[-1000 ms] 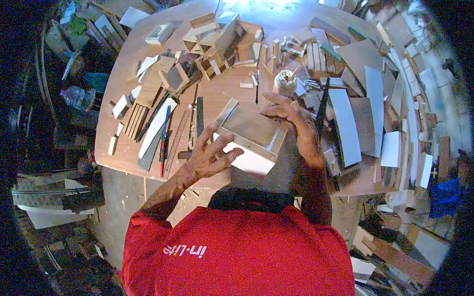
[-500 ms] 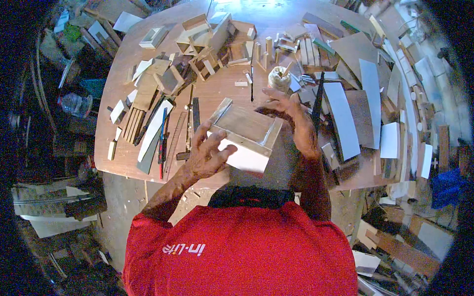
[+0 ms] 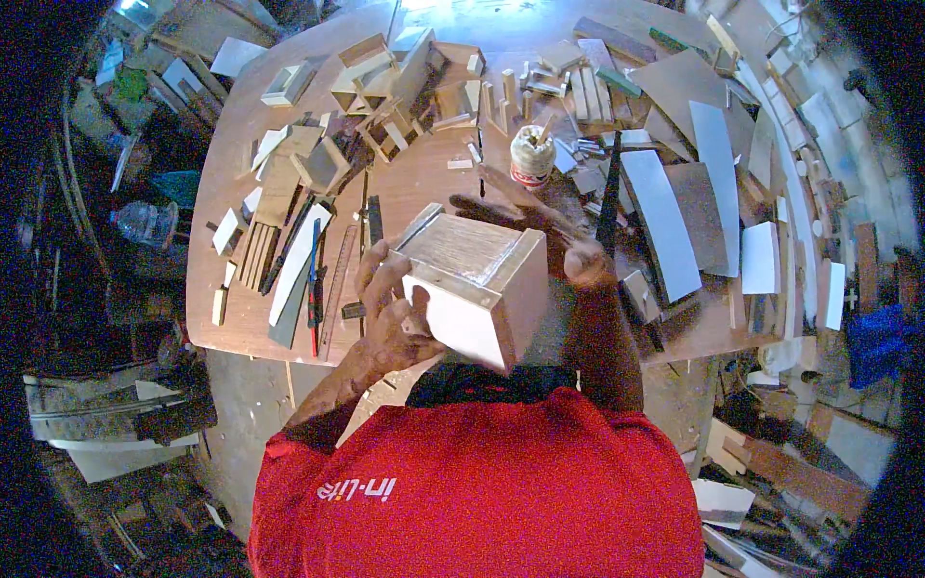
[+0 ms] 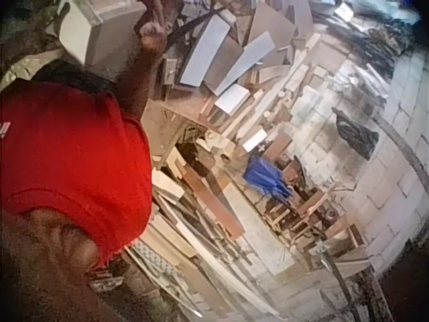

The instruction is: The person fits and rotates wooden panels to assemble a small box structure, places it on the table, and then applies glue to small wooden pieces using a wooden stick from a jar.

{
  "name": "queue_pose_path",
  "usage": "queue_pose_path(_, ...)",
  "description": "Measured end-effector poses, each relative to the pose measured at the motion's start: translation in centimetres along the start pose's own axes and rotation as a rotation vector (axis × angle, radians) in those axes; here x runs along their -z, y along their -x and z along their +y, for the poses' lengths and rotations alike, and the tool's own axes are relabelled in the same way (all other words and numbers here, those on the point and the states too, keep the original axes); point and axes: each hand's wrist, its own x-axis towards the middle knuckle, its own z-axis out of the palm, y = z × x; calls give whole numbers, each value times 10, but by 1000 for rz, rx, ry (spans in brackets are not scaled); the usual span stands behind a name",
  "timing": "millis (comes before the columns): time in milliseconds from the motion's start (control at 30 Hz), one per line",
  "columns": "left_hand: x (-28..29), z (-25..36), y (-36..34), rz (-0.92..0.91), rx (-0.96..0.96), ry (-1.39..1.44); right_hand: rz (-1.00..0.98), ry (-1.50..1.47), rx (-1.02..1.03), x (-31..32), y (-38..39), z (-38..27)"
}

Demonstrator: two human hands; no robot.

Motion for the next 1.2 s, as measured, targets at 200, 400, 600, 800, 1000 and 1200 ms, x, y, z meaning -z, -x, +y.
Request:
queue_pose_path(200, -2, 5, -4, 46, 4, 33, -10, -30, -47, 5, 5, 6)
queue_pose_path(400, 4, 17, -14, -45, 290, 106, -5, -35, -83, 6, 7, 9)
queue_pose_path(600, 5, 10, -27, 8, 674, 541, -445, -433, 86, -12, -19, 17)
queue_pose_path(800, 23, -11, -9, -186, 1301, 673, 121, 354, 25, -22, 1, 10)
queue_pose_path(1000, 10, -3, 1, 302, 1227, 1229, 238, 808, 50, -62, -3, 0)
queue_pose_path(1200, 2, 4, -2, 363, 1207, 1410, 318, 895, -19, -80, -3, -9)
